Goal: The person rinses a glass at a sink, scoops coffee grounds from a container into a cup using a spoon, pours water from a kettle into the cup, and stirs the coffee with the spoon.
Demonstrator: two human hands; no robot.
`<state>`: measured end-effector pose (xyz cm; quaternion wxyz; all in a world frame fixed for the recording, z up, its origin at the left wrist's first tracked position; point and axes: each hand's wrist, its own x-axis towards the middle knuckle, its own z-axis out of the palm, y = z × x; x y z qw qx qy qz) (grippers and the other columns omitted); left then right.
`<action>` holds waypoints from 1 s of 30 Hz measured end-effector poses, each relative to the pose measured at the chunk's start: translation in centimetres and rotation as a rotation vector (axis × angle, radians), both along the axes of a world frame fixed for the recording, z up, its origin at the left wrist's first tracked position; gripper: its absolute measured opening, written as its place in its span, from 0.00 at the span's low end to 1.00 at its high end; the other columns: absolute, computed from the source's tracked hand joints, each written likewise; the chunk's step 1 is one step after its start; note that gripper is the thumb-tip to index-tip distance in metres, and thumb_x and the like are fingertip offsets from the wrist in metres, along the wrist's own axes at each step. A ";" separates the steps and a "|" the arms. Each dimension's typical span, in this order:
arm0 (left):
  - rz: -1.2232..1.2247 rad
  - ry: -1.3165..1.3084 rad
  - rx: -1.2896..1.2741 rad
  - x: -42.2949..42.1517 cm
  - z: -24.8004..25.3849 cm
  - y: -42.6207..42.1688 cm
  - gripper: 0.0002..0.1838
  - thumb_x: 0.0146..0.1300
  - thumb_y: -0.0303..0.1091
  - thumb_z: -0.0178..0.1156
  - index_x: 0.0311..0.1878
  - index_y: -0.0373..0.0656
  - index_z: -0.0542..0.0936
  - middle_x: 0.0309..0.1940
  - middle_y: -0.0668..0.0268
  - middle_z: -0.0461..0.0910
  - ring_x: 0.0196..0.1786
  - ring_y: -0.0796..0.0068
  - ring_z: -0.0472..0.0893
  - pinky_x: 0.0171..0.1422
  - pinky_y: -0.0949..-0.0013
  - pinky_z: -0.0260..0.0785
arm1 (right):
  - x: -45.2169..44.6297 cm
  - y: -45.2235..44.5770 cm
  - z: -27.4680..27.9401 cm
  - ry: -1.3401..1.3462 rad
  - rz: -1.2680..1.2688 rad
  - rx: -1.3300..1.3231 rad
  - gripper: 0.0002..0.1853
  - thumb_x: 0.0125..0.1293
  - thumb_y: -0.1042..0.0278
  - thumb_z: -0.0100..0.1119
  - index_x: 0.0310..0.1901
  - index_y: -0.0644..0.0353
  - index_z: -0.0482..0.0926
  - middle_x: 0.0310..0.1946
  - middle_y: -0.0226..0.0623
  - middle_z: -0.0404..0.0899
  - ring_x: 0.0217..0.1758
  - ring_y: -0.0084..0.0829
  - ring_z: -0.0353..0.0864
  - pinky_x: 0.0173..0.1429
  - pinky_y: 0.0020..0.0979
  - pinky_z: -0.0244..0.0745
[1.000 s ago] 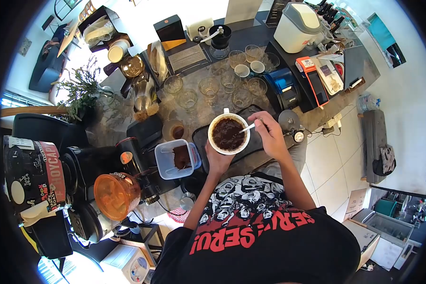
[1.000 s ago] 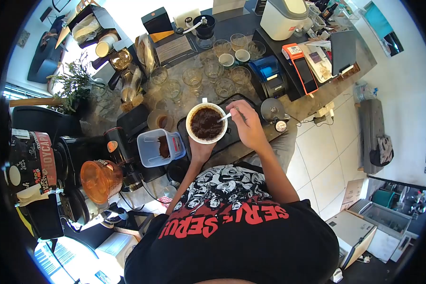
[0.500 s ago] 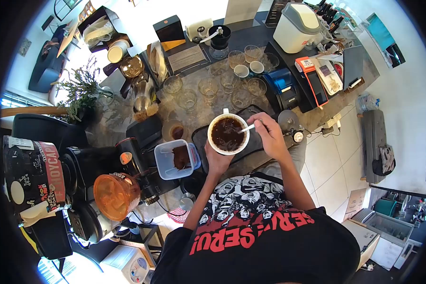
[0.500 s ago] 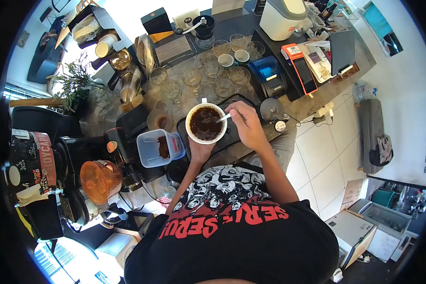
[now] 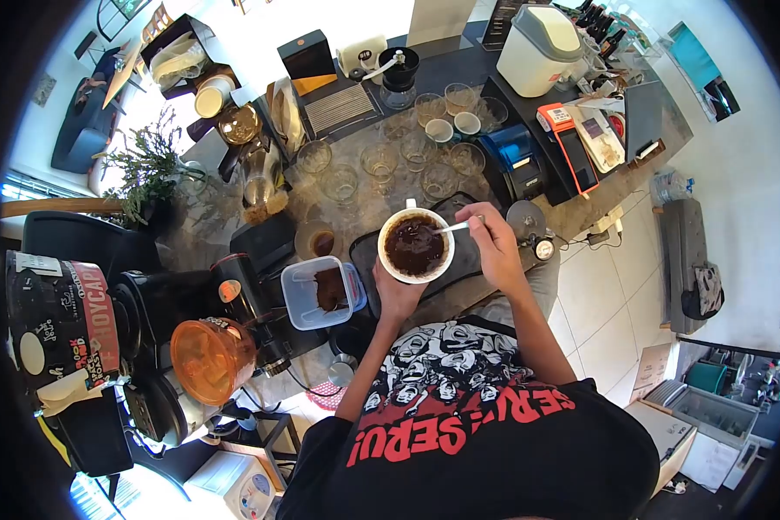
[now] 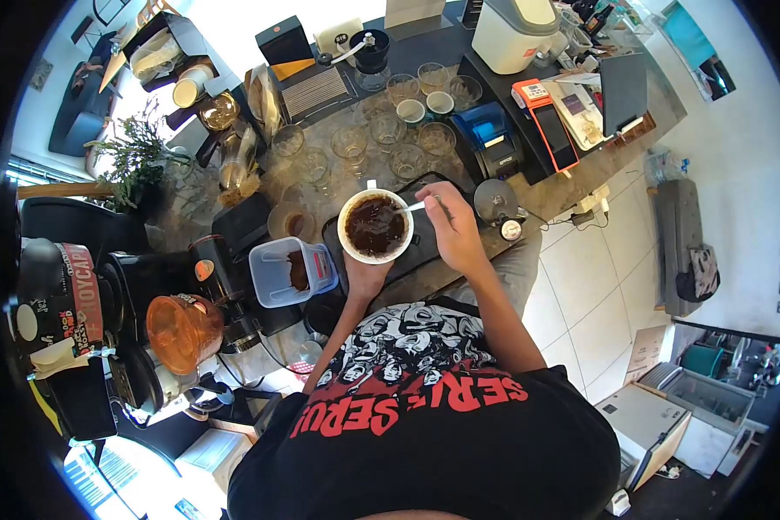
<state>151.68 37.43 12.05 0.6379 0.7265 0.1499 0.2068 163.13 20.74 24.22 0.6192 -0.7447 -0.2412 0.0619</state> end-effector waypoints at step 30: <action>0.068 0.002 -0.070 0.2 -1.1 -0.3 0.44 0.47 0.40 0.88 0.67 0.38 0.79 0.58 0.53 0.86 0.62 0.49 0.86 0.69 0.49 0.76 | 0.0 -0.1 0.5 0.072 0.031 -0.041 0.13 0.84 0.66 0.54 0.49 0.69 0.82 0.44 0.40 0.82 0.49 0.32 0.81 0.58 0.31 0.73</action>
